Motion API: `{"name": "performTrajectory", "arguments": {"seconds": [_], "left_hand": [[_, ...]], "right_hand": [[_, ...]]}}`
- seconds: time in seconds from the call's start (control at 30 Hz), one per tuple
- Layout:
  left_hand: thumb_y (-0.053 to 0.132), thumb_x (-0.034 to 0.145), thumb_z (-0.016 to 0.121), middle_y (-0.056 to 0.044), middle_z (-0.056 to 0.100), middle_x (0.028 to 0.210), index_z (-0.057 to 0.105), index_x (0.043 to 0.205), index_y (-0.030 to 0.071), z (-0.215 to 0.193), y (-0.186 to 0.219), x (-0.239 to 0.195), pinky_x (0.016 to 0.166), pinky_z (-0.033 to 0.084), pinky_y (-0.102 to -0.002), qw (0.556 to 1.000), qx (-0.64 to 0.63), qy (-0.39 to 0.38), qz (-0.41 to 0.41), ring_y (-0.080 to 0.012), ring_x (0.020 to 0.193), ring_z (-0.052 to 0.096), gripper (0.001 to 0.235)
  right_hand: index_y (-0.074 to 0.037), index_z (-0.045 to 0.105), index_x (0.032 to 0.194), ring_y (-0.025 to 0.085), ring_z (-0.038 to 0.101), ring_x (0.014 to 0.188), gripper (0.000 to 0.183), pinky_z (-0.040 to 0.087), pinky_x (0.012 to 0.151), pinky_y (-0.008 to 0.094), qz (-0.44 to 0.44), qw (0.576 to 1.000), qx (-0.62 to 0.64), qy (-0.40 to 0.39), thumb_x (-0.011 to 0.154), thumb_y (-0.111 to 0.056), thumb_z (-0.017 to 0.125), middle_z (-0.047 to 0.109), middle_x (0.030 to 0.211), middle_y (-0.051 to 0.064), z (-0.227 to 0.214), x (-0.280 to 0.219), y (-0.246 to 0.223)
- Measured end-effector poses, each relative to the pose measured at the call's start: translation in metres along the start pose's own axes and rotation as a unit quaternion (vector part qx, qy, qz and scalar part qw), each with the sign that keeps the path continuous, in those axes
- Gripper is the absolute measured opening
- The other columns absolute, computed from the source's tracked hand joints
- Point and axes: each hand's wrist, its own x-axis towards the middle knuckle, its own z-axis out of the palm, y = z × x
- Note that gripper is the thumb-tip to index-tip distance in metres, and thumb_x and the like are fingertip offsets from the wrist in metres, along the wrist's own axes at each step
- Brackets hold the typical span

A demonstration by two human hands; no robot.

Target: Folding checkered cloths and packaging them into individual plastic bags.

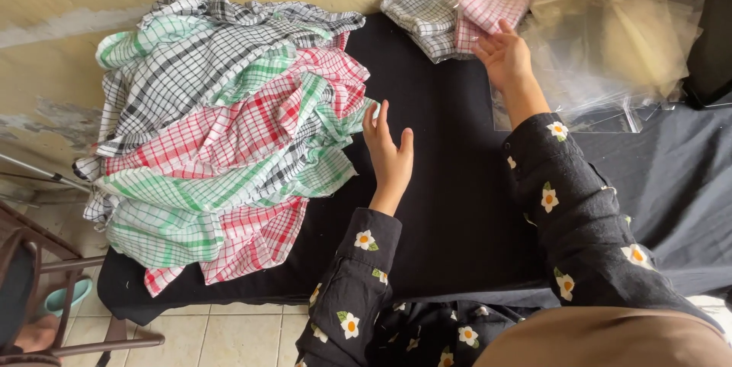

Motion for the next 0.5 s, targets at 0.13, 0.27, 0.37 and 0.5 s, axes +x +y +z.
{"name": "performTrajectory", "arguments": {"seconds": [0.13,0.27,0.37,0.5], "left_hand": [[0.012,0.093,0.061,-0.018,0.027,0.161,0.040,0.151,0.015,0.006,-0.005,-0.001,0.110,0.043,-0.051,1.000,-0.009,-0.011,-0.021,-0.0419,0.142,0.036,0.061],[0.011,0.092,0.062,-0.020,0.027,0.161,0.042,0.150,0.011,0.009,-0.007,-0.003,0.115,0.039,-0.050,0.999,-0.002,-0.028,-0.020,-0.0417,0.144,0.034,0.062],[0.011,0.092,0.063,-0.019,0.027,0.161,0.042,0.150,0.010,0.009,-0.007,-0.003,0.112,0.041,-0.051,0.999,0.004,-0.042,-0.029,-0.0412,0.142,0.035,0.061],[0.011,0.090,0.062,-0.022,0.028,0.152,0.040,0.152,0.008,0.012,-0.016,-0.004,0.109,0.042,-0.060,1.000,0.008,-0.022,0.008,-0.0457,0.134,0.041,0.066]], "right_hand": [[-0.005,0.039,0.157,0.047,0.035,0.150,0.065,0.043,0.118,0.057,-0.060,0.993,0.036,0.092,0.094,0.010,0.042,0.020,0.165,0.032,0.019,-0.002,0.013],[-0.004,0.051,0.145,0.040,0.051,0.122,0.059,0.052,0.097,0.047,0.047,0.992,-0.012,0.113,0.086,0.004,0.054,0.038,0.139,0.022,0.093,-0.059,0.032],[-0.010,0.062,0.135,0.024,0.065,0.103,0.048,0.059,0.081,0.036,0.109,0.980,-0.166,-0.001,0.086,-0.011,0.062,0.059,0.122,0.008,0.156,-0.109,0.051],[-0.015,0.069,0.135,0.033,0.060,0.126,0.044,0.058,0.086,0.050,0.010,0.874,-0.432,-0.223,0.093,-0.027,0.070,0.061,0.140,0.013,0.187,-0.123,0.115]]}}
